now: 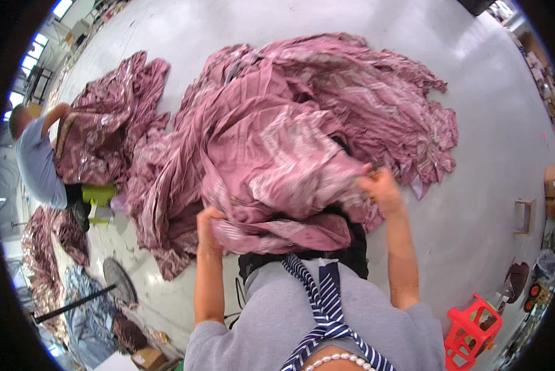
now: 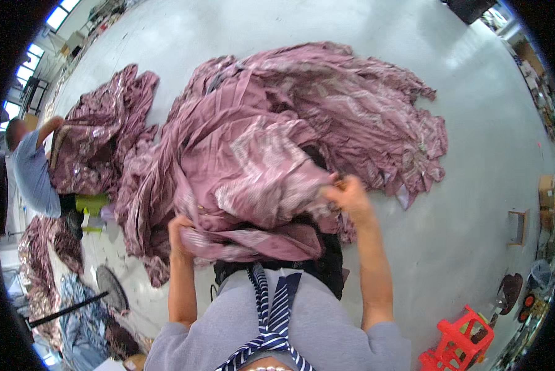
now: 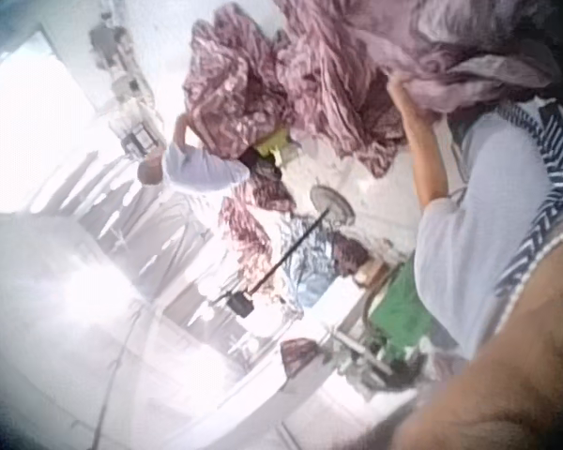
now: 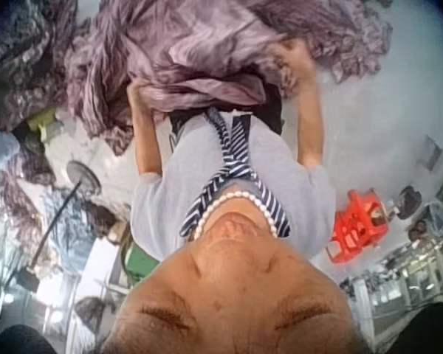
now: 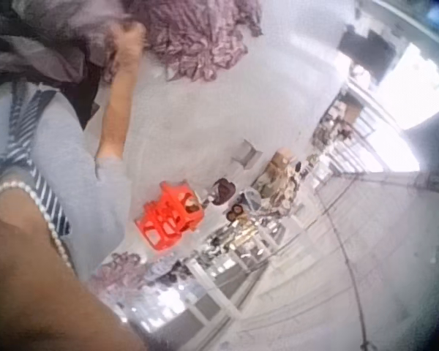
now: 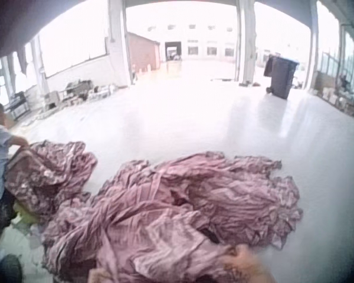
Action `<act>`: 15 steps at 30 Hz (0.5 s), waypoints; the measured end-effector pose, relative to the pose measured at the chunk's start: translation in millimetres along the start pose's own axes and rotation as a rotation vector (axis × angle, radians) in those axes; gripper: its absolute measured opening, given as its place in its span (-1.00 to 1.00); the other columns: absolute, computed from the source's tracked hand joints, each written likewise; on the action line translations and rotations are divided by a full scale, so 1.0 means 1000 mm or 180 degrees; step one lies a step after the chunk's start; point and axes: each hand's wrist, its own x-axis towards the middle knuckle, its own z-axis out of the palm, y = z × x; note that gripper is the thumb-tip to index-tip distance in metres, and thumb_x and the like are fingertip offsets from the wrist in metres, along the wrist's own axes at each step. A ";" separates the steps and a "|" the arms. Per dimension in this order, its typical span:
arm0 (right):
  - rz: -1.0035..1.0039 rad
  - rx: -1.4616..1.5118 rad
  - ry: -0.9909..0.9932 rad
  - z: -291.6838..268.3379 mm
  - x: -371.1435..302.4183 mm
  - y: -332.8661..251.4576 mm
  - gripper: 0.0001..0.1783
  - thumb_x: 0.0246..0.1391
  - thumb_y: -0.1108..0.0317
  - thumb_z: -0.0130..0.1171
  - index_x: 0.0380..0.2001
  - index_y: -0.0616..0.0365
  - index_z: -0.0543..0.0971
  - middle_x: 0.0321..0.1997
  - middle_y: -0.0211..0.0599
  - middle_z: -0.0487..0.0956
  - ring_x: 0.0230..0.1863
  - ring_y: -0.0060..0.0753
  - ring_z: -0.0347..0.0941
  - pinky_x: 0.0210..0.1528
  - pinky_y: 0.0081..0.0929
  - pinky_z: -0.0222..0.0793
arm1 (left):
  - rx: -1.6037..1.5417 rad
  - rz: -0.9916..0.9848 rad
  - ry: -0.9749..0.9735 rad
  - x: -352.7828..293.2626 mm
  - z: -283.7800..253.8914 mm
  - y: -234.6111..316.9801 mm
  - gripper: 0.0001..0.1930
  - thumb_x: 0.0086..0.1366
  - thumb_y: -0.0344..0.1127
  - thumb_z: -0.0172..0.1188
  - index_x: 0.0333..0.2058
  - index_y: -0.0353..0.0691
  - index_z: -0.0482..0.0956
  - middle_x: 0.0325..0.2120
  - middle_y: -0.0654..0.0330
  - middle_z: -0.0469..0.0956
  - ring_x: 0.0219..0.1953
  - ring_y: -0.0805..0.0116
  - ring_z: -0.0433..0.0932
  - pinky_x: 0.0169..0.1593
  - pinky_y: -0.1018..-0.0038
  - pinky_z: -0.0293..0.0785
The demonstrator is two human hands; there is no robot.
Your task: The person repeatedly picks up pieces of dusty pink patterned fabric from a large pile and uses a small handheld tool to trim loose threads and edges. The person handles the fabric one piece at a time, turning it over and snipping small areas before placing it back on the pile.
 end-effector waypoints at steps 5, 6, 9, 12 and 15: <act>-0.0649 0.0654 0.0366 0.002 0.057 -0.007 -0.78 0.02 0.32 0.25 -0.32 0.26 0.56 -0.45 -0.56 0.47 -0.46 -0.72 0.30 -0.41 -0.72 0.19 | 0.1440 0.0858 0.0426 0.046 -0.037 0.042 -0.56 0.03 -0.45 0.07 -0.03 -0.36 0.42 -0.26 0.06 0.55 -0.29 0.29 0.54 -0.13 0.38 0.47; -0.0684 0.0595 0.0257 0.007 0.084 0.015 -0.77 0.06 0.32 0.20 -0.28 0.27 0.58 -0.45 -0.56 0.47 -0.45 -0.75 0.30 -0.43 -0.73 0.18 | 0.1899 0.1159 0.0613 0.064 -0.042 0.030 -0.49 0.02 -0.47 0.12 0.03 -0.36 0.38 -0.24 0.09 0.54 -0.26 0.33 0.54 -0.13 0.43 0.46; -0.0065 0.0266 0.0224 0.021 0.096 0.031 -0.73 0.15 0.28 0.12 -0.19 0.27 0.56 -0.37 -0.42 0.58 -0.50 -0.74 0.31 -0.42 -0.72 0.23 | 0.2582 0.1444 0.0673 0.067 -0.062 0.016 -0.39 0.07 -0.43 0.20 0.14 -0.34 0.28 -0.16 0.09 0.53 -0.15 0.35 0.52 -0.06 0.48 0.42; -0.0838 0.0065 0.1100 0.029 0.076 0.037 -0.74 0.20 0.30 0.06 -0.16 0.26 0.54 -0.37 -0.40 0.59 -0.54 -0.77 0.28 -0.45 -0.73 0.22 | 0.3091 0.2015 0.1264 0.047 -0.051 0.001 -0.46 0.09 -0.43 0.21 0.10 -0.26 0.37 -0.15 0.07 0.53 -0.14 0.29 0.52 -0.13 0.45 0.42; -0.1151 0.0041 0.1283 0.031 0.038 0.020 -0.77 0.21 0.34 0.04 -0.15 0.25 0.53 -0.40 -0.44 0.58 -0.55 -0.77 0.29 -0.49 -0.70 0.22 | 0.3719 0.3108 0.1513 0.025 -0.027 -0.011 -0.62 0.09 -0.48 0.22 -0.06 -0.23 0.50 -0.18 0.11 0.55 -0.12 0.23 0.51 -0.12 0.44 0.41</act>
